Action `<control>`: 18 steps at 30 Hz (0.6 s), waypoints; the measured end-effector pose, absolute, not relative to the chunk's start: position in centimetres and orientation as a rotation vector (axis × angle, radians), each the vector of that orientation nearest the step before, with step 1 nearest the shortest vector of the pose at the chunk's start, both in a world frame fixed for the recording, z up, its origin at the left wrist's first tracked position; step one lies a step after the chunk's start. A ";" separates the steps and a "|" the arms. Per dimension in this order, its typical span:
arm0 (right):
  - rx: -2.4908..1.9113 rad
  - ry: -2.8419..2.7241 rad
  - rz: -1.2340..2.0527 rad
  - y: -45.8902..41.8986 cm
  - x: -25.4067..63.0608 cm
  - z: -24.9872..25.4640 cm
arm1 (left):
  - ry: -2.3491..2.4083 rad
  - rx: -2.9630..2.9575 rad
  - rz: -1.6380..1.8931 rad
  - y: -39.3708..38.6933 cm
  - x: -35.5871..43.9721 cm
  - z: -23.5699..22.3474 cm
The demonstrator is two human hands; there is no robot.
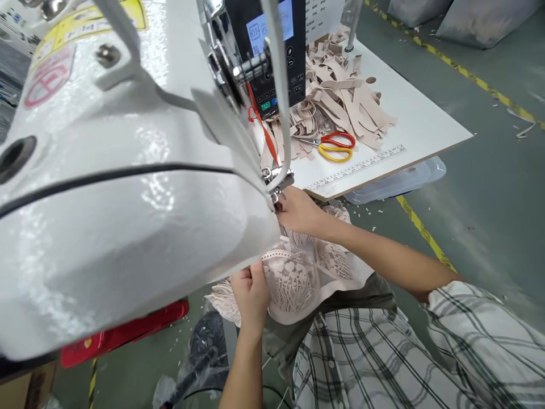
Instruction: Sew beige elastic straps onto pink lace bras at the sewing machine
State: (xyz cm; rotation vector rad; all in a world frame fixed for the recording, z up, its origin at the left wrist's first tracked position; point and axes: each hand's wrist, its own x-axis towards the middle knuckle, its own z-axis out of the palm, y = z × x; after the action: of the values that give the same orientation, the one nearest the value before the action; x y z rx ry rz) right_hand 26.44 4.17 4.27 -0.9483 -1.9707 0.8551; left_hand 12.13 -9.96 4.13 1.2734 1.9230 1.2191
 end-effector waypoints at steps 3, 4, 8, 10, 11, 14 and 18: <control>-0.932 -1.955 0.875 4.2 26.6 4.2 | 1.965 1.330 1.228 -9.9 12.4 4.2; -0.936 -1.953 0.888 4.3 26.7 4.2 | 1.977 1.363 1.222 -9.9 12.4 4.3; -0.925 -1.961 0.905 4.3 26.9 4.4 | 1.995 1.472 1.203 -9.8 12.6 4.5; -0.910 -1.956 0.910 4.3 27.0 4.6 | 1.997 1.505 1.217 -9.7 12.7 4.4; -0.906 -1.951 0.918 4.3 27.1 4.6 | 2.004 1.515 1.231 -9.7 12.8 4.3; -0.905 -1.941 0.947 4.2 27.4 4.8 | 2.031 1.527 1.268 -9.6 12.9 4.3; -0.881 -1.932 0.960 4.2 27.7 4.9 | 2.049 1.565 1.203 -9.7 13.0 4.7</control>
State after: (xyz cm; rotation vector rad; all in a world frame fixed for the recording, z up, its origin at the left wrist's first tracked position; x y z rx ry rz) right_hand 27.75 4.21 4.91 -0.8815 -1.9319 0.9601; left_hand 13.01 -9.66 4.70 1.5654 2.0487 1.2028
